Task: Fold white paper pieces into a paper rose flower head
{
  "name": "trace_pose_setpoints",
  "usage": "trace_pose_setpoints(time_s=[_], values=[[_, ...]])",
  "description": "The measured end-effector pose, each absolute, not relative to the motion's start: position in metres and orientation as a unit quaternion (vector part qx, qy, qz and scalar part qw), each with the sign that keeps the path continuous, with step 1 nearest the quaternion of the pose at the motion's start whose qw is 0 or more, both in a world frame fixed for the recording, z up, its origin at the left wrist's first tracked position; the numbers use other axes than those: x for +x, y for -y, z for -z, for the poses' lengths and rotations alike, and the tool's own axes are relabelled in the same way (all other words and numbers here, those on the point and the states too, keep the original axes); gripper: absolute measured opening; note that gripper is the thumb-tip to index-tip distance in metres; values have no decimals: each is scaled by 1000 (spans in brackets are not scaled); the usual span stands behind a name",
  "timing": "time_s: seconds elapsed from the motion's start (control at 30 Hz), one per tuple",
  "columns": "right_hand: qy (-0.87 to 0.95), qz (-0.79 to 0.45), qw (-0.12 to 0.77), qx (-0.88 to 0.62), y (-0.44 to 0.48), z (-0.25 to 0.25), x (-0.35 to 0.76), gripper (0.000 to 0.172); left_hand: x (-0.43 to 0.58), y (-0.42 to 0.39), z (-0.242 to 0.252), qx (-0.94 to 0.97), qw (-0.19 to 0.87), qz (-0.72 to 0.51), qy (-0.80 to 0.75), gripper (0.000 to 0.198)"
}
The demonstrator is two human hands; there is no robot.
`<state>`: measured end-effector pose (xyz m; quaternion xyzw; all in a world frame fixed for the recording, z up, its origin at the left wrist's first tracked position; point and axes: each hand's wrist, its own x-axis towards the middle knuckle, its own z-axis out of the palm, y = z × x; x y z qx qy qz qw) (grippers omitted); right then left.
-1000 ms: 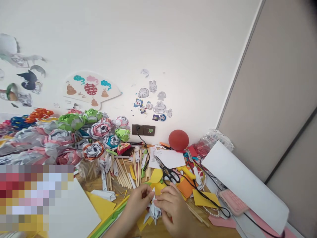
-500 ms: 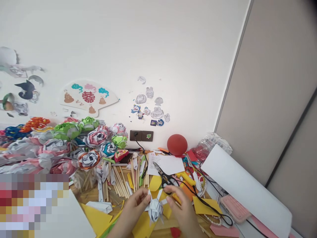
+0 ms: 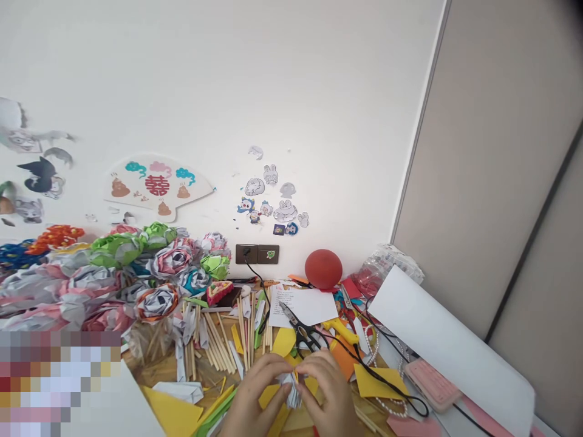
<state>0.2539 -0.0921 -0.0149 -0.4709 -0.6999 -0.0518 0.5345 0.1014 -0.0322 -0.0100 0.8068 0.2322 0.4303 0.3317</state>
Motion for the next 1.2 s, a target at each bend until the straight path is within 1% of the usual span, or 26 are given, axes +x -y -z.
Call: trace_pose_setpoints(time_s=[0.17,0.37,0.5,0.6,0.8,0.93,1.0,1.1,1.2], values=[[697,104,539,-460,94,14,252,19,103,37,13,807,281,-464,-233,17],[700,105,538,-458,95,13,252,19,103,39,18,815,228,-487,-216,17],[699,108,545,-451,95,12,252,19,104,39,18,815,227,-493,-204,14],[706,96,545,-441,94,12,251,19,105,40,18,802,252,-489,-232,11],[710,18,540,-451,89,18,249,17,108,38,20,762,356,-467,-272,16],[642,-58,570,-510,87,26,254,32,108,31,22,684,435,-483,-332,31],[618,-92,573,-530,86,28,256,35,109,30,21,644,472,-493,-346,37],[595,-112,579,-546,85,28,256,27,110,31,18,632,494,-502,-323,39],[586,-88,596,-541,86,26,255,19,110,35,17,665,469,-501,-294,32]])
